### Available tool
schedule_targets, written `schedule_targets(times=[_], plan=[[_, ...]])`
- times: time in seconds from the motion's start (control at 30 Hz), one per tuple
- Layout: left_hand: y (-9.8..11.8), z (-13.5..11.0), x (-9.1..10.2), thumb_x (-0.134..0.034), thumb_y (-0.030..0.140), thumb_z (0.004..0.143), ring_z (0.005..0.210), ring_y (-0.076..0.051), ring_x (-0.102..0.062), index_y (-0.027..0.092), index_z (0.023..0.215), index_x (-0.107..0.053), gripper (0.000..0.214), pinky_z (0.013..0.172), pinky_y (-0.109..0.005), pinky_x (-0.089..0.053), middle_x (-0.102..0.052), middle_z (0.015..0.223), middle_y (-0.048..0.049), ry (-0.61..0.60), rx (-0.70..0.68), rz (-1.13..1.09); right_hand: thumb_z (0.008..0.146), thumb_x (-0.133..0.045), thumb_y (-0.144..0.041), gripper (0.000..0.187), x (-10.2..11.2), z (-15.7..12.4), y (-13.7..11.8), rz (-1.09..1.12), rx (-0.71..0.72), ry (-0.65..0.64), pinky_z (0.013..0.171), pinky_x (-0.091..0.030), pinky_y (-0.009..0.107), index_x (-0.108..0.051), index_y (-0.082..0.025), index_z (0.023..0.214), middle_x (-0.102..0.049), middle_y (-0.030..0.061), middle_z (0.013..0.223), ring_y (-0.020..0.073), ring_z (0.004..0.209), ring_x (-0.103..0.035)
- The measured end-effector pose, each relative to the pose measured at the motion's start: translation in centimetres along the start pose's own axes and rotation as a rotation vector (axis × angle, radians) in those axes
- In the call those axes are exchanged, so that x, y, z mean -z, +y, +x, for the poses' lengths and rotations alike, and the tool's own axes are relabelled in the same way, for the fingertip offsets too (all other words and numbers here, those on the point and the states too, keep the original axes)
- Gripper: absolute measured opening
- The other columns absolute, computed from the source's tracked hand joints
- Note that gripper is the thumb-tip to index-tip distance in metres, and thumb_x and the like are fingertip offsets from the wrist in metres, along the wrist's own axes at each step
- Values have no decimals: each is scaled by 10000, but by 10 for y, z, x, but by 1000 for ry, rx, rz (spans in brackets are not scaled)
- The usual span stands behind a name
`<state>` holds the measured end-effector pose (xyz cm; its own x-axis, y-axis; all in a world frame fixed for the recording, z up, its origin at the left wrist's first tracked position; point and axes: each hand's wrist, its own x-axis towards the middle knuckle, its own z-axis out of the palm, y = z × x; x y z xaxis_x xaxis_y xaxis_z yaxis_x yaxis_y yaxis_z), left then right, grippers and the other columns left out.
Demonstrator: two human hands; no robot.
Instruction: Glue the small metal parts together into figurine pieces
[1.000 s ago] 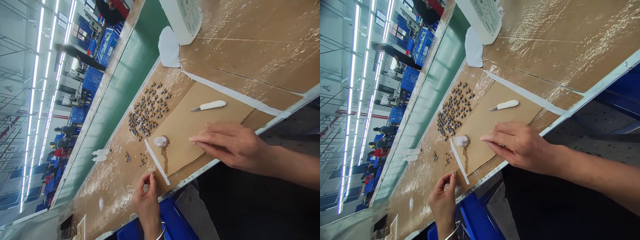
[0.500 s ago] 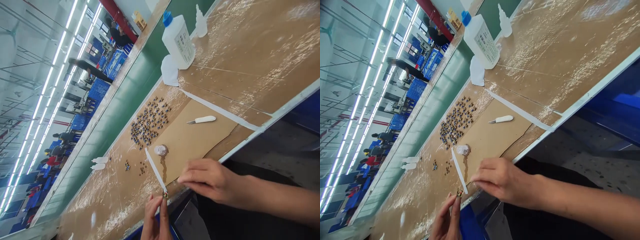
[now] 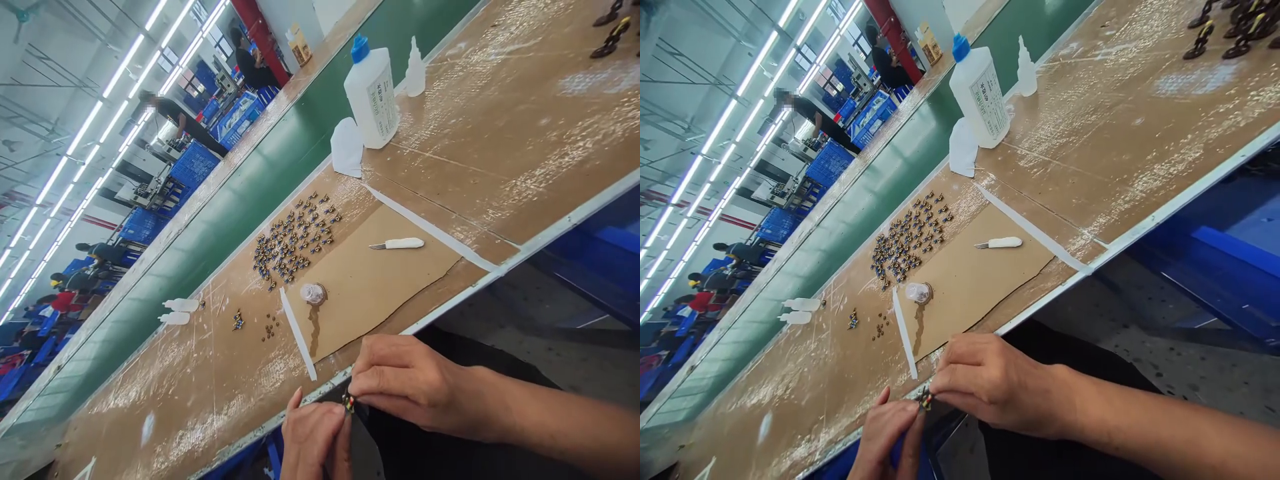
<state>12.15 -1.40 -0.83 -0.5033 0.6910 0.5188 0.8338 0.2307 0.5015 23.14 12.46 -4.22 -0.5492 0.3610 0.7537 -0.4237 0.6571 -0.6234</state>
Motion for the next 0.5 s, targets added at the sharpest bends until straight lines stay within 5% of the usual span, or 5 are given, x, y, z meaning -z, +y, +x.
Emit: schedule_targets(times=[0.23,0.5], plan=[[-1,3,0,-661,112,740,600,-114,-625,218,749,-633,110,837,-406,-497,-674,651,32,67,-253,-21,862,-530,-102,102,3,-3,-1,-32,24,-40,649,-448,206,-608,-102,929,-620,59,775,98,716,-525],[-5,5,-2,-658,97,748,605,-102,-619,212,788,-628,125,863,-395,-476,-674,650,38,69,-379,14,855,-517,-69,98,8,-2,-5,-86,45,-86,645,-429,222,-593,-110,902,-606,53,765,102,702,-500]])
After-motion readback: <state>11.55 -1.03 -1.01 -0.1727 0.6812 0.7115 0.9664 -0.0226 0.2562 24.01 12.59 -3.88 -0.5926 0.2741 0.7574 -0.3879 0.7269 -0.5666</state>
